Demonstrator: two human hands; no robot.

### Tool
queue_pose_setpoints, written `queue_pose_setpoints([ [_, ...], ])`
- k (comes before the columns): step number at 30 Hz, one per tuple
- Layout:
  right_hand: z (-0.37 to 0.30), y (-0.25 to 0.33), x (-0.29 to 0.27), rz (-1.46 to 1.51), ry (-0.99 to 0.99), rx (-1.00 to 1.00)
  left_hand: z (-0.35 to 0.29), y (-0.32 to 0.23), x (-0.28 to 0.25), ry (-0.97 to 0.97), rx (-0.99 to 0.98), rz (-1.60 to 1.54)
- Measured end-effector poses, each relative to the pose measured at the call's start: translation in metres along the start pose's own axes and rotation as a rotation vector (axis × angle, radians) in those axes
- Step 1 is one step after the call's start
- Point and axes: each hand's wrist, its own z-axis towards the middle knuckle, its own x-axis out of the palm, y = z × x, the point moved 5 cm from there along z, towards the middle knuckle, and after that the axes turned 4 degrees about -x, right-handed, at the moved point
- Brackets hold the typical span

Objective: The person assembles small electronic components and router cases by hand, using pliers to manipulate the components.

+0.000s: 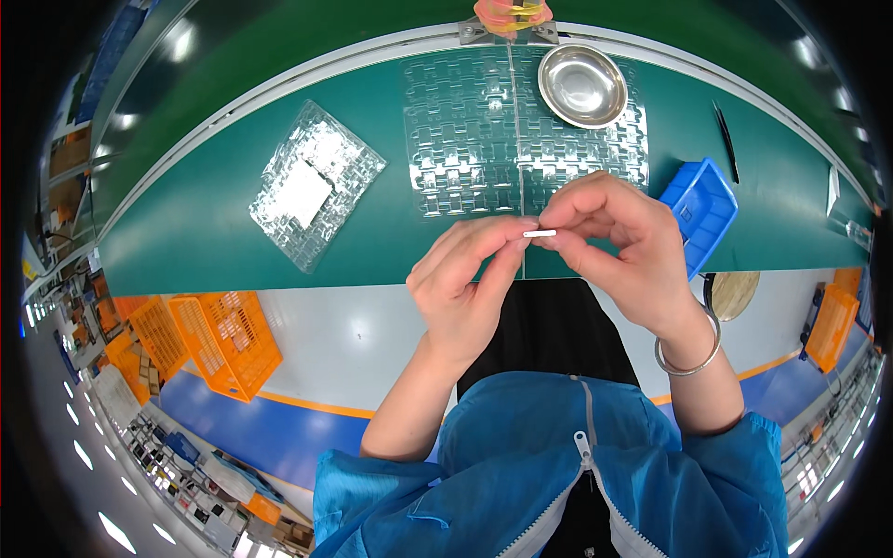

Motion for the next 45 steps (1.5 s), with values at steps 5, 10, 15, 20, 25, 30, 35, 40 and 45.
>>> queue_pose_setpoints([
  [5,0.002,0.003,-0.001,-0.028,0.015,-0.034,0.000,-0.006,-0.002,-0.020,0.060,0.035],
  [10,0.004,0.010,0.000,-0.029,0.031,-0.048,0.001,-0.008,-0.001,-0.022,0.056,0.039],
  [15,-0.006,-0.004,-0.008,-0.213,0.207,-0.018,-0.016,0.011,0.003,0.136,-0.017,0.126],
  [20,-0.006,-0.053,-0.017,-0.463,0.046,0.000,-0.035,0.054,-0.006,0.163,-0.107,0.586],
  [25,0.014,-0.077,-0.006,-0.951,0.022,-0.389,-0.027,0.074,-0.029,-0.001,-0.212,0.682],
  [30,0.016,-0.090,0.000,-1.011,0.088,-0.452,-0.017,0.085,-0.038,-0.077,-0.291,0.685],
  [35,0.020,-0.090,0.001,-1.016,0.151,-0.534,-0.016,0.093,-0.035,-0.051,-0.301,0.653],
  [40,0.021,-0.081,0.004,-1.045,0.161,-0.546,-0.016,0.093,-0.035,-0.051,-0.275,0.701],
  [45,0.024,-0.074,0.006,-1.065,0.208,-0.518,-0.015,0.093,-0.035,-0.035,-0.265,0.711],
])
